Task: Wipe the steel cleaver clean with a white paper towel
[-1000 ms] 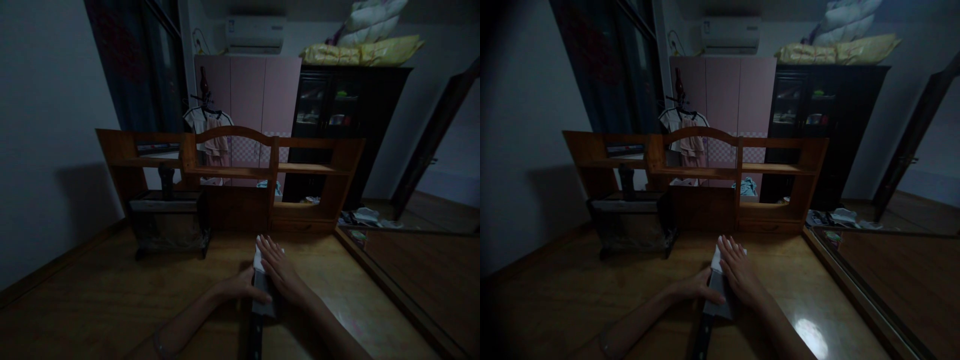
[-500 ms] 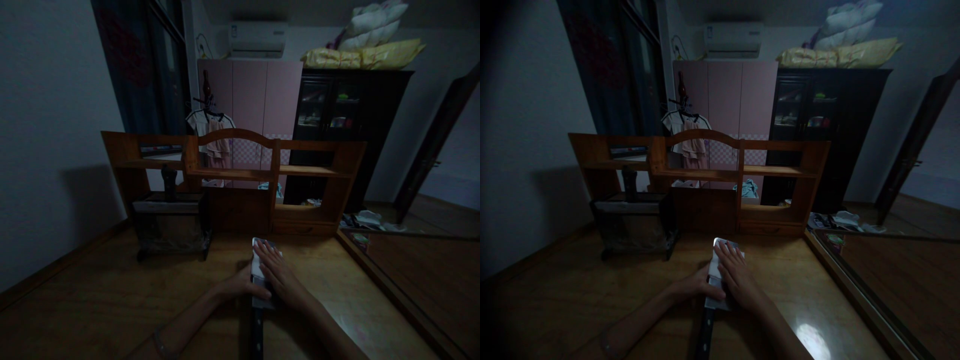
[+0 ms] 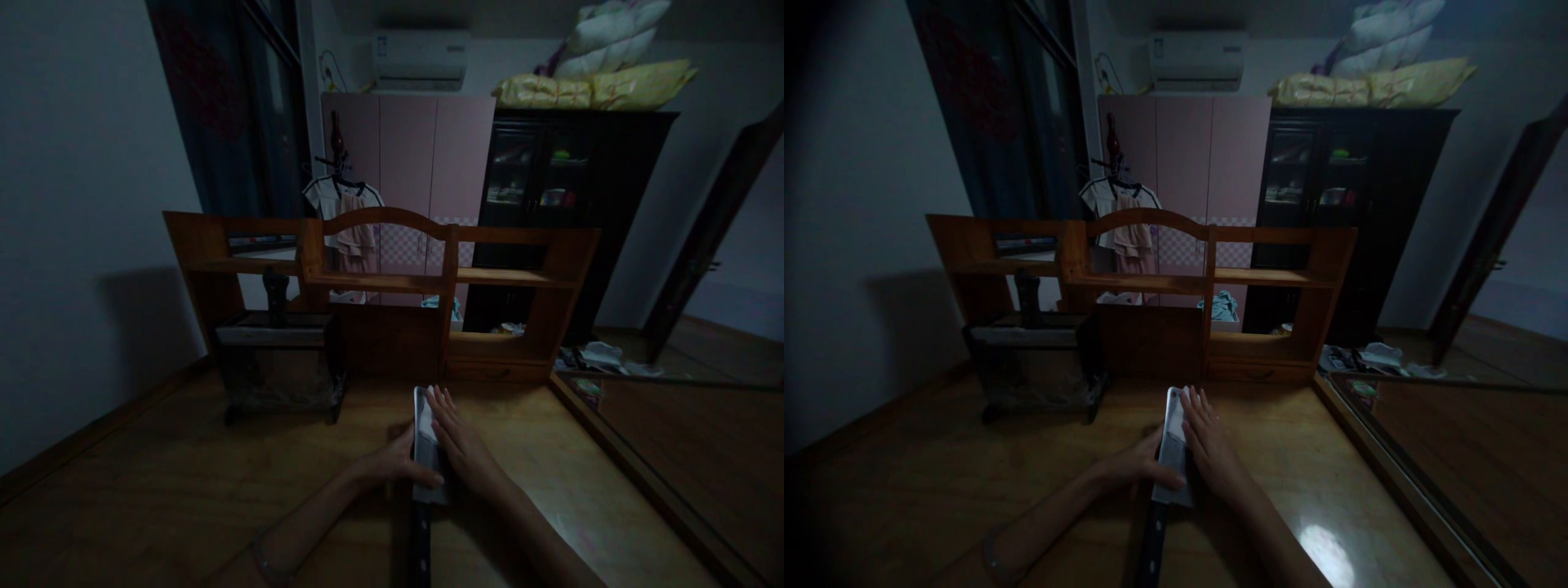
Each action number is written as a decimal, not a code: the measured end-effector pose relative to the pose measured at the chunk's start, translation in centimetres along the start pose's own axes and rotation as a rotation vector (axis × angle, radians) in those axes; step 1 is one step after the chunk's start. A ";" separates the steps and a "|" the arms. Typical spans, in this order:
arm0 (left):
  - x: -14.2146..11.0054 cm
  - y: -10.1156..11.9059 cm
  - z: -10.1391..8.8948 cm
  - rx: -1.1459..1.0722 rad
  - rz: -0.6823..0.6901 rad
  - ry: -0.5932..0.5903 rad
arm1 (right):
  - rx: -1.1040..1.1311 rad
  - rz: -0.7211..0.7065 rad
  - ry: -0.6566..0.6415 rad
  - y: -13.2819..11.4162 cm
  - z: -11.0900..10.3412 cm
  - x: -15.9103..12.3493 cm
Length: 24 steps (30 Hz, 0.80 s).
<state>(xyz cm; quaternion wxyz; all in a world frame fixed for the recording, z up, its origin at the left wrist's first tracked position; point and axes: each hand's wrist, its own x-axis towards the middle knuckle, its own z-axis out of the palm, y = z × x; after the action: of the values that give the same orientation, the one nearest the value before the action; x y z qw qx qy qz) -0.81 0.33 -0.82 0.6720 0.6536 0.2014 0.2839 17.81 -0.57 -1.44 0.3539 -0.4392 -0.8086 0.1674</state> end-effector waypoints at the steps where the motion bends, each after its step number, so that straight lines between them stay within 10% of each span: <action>1: 0.0 0.0 0.0 0.005 0.013 0.000 | 0.002 -0.018 -0.018 -0.5 -0.2 0.0; 16: 0.1 0.1 -0.1 0.018 -0.025 -0.031 | 0.194 -0.114 -0.296 -1.0 -2.6 -0.1; 24: -0.3 0.1 -0.3 -0.050 -0.071 -0.010 | 0.042 -0.151 -0.212 -2.2 -2.9 -0.1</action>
<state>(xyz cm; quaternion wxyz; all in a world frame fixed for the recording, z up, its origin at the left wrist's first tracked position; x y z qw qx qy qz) -1.22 0.36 -0.77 0.6986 0.6306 0.2140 0.2617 18.64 -2.01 1.77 0.2872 -0.3494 -0.8686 0.2026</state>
